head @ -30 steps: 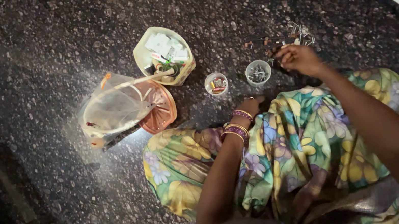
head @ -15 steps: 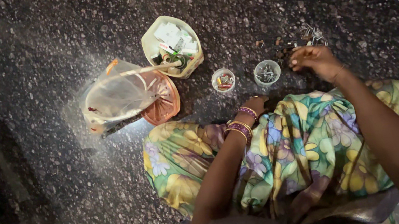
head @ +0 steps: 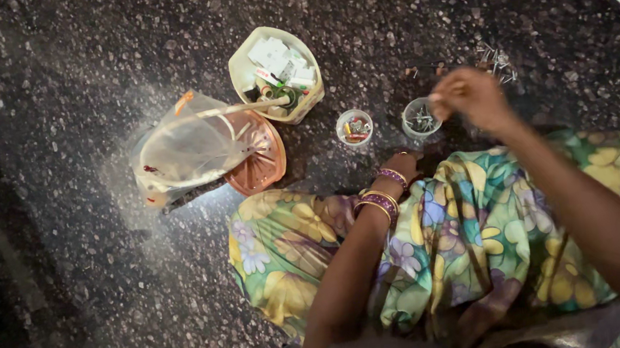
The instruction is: The person sits on the floor and sorts small metal hardware items, including nails and screws, from a pile on the ground into a small plastic cup. They also handle a plastic bag and a container lid during the process.
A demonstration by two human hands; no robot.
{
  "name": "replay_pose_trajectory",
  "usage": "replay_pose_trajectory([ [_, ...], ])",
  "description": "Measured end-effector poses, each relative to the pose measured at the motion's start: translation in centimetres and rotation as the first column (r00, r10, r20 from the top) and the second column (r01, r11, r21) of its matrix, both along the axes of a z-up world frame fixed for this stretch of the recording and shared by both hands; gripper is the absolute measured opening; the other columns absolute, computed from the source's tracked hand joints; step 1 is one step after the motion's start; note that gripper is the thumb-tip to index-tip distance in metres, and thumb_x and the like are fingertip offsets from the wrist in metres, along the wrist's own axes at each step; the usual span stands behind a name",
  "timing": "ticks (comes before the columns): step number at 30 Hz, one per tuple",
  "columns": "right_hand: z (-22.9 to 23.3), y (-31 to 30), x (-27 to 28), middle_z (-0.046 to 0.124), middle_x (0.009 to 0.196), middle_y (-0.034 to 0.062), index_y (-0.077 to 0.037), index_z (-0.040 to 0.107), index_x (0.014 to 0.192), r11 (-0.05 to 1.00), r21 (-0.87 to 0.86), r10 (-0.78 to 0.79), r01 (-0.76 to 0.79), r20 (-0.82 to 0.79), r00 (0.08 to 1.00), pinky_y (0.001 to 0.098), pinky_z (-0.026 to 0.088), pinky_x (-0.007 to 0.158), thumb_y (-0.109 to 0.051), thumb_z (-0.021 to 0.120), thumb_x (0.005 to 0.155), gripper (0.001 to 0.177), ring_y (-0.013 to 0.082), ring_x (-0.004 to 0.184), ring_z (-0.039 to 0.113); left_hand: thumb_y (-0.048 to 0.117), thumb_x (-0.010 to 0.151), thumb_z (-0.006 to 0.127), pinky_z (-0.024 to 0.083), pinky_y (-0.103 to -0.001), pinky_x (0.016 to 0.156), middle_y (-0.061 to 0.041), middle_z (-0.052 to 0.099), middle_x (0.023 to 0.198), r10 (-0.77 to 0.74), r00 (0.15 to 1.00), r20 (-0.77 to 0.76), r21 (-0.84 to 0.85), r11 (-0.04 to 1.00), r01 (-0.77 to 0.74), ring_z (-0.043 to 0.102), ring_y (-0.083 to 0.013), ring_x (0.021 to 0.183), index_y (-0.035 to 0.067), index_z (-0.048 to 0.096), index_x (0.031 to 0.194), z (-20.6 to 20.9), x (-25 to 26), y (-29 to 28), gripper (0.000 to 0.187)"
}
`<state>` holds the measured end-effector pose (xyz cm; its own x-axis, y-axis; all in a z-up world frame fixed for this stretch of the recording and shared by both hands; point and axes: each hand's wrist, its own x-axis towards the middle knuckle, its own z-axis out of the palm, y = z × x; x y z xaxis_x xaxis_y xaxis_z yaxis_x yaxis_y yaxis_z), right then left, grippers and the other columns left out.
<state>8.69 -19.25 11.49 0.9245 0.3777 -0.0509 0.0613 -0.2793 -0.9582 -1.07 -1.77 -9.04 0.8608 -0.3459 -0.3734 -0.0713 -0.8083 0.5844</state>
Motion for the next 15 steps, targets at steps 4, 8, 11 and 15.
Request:
replay_pose_trajectory([
  [4, 1.6, 8.7, -1.2, 0.075, 0.083, 0.0096, -0.005, 0.071, 0.109, 0.968, -0.027, 0.247, -0.249, -0.063, 0.967, 0.0297, 0.062, 0.062, -0.017, 0.071, 0.096, 0.018, 0.0151, 0.070, 0.072, 0.024, 0.086, 0.070, 0.054, -0.049, 0.098, -0.022, 0.071, 0.118, -0.009, 1.000, 0.006, 0.017, 1.000, 0.009, 0.068, -0.0396, 0.110, 0.017, 0.064, 0.135, 0.2, 0.0, -0.1, 0.049],
  [8, 2.7, 12.4, -1.0, 0.077, 0.089, 0.0071, -0.009, 0.075, 0.113, 0.938, -0.268, 0.278, -0.220, 0.203, 0.939, 0.0327, 0.058, 0.068, -0.021, 0.075, 0.096, 0.021, 0.0142, 0.074, 0.072, 0.017, 0.095, 0.058, 0.056, -0.049, 0.100, -0.023, 0.074, 0.118, -0.030, 0.999, 0.042, 0.060, 0.998, 0.028, 0.071, -0.0385, 0.112, 0.013, 0.071, 0.126, 0.2, -0.3, -0.3, 0.033],
  [11, 2.5, 10.7, 1.2, 0.078, 0.097, 0.0047, -0.013, 0.075, 0.114, 0.932, -0.337, 0.198, -0.130, 0.178, 0.964, 0.0317, 0.059, 0.071, -0.022, 0.072, 0.097, 0.019, 0.0129, 0.078, 0.073, 0.014, 0.096, 0.051, 0.055, -0.050, 0.099, -0.022, 0.073, 0.119, -0.012, 1.000, 0.020, 0.047, 0.999, 0.011, 0.070, -0.0389, 0.112, 0.013, 0.070, 0.125, 0.0, -0.6, -0.4, 0.035],
  [15, 0.3, 2.9, 5.0, 0.076, 0.094, 0.0079, -0.006, 0.073, 0.116, 0.969, -0.247, 0.065, -0.034, 0.119, 0.991, 0.0307, 0.059, 0.069, -0.013, 0.066, 0.103, 0.016, 0.0136, 0.078, 0.073, 0.021, 0.099, 0.046, 0.051, -0.056, 0.097, -0.020, 0.068, 0.125, -0.064, 0.998, -0.009, 0.116, 0.991, 0.064, 0.066, -0.0412, 0.114, 0.013, 0.070, 0.120, 0.0, -0.2, -1.9, 0.033],
])
